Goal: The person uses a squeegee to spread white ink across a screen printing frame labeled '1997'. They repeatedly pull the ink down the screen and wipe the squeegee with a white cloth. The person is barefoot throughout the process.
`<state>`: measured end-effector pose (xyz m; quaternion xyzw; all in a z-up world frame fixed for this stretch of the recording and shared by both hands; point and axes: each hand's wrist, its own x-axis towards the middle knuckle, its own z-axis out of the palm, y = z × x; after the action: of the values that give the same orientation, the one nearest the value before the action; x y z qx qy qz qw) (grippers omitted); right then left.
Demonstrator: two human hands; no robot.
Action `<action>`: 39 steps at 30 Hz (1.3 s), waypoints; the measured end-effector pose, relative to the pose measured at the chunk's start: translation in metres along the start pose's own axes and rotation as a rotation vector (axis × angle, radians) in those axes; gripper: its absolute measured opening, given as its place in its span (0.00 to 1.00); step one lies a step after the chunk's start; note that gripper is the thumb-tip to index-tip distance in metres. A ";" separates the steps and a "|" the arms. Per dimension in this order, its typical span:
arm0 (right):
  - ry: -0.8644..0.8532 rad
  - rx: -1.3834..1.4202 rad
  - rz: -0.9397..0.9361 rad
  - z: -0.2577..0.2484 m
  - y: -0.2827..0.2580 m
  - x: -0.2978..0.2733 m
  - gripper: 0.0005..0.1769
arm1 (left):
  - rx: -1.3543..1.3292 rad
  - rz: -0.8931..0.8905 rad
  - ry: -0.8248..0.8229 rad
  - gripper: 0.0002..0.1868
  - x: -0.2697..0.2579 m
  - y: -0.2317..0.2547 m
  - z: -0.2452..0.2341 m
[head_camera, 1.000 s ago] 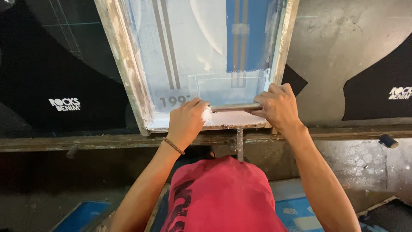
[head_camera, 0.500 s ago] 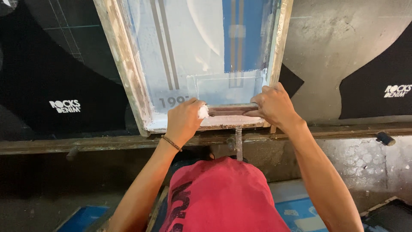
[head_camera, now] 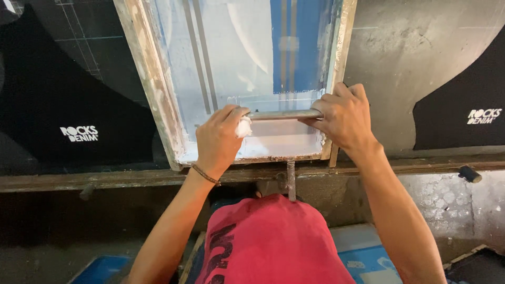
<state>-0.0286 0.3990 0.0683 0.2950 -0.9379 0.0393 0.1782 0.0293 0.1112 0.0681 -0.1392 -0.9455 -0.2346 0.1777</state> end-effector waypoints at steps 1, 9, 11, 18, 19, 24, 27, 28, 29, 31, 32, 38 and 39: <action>-0.001 -0.001 0.001 0.010 0.002 -0.004 0.18 | -0.001 0.000 -0.001 0.13 -0.002 0.000 0.004; 0.331 -0.048 -0.024 0.045 -0.007 -0.027 0.08 | 0.222 0.086 0.170 0.14 -0.020 -0.001 0.029; 0.309 -0.052 0.002 0.058 -0.007 -0.038 0.09 | 0.169 0.055 0.149 0.14 -0.024 0.003 0.029; 0.365 -0.047 0.008 0.102 -0.019 -0.089 0.09 | 0.068 0.035 0.148 0.14 -0.064 -0.001 0.051; 0.364 -0.046 0.007 0.102 -0.025 -0.094 0.09 | 0.069 0.033 0.147 0.14 -0.072 -0.002 0.055; 0.307 -0.023 0.014 0.124 -0.039 -0.139 0.09 | 0.039 0.058 0.163 0.16 -0.111 -0.004 0.072; 0.262 0.025 0.003 0.088 -0.056 -0.133 0.24 | 0.088 0.097 0.193 0.14 -0.117 0.004 0.065; 0.265 0.019 0.004 0.083 -0.056 -0.129 0.24 | 0.085 0.102 0.196 0.14 -0.114 0.006 0.063; 0.271 0.015 0.012 0.079 -0.056 -0.125 0.29 | 0.089 0.103 0.197 0.13 -0.112 0.007 0.060; 0.282 0.010 0.018 0.073 -0.053 -0.115 0.34 | 0.093 0.105 0.202 0.12 -0.103 0.006 0.053; 0.302 -0.008 0.009 0.071 -0.049 -0.109 0.24 | 0.091 0.110 0.189 0.11 -0.097 0.004 0.049; 0.437 -0.134 0.008 0.070 -0.018 -0.052 0.12 | 0.115 0.100 0.285 0.10 -0.041 -0.005 0.048; 0.492 -0.177 0.009 0.064 -0.017 -0.039 0.13 | 0.132 0.097 0.304 0.09 -0.026 0.003 0.035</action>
<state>-0.0091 0.3950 -0.0056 0.2554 -0.8676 0.0283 0.4258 0.0440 0.1260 0.0301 -0.1356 -0.9132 -0.1816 0.3386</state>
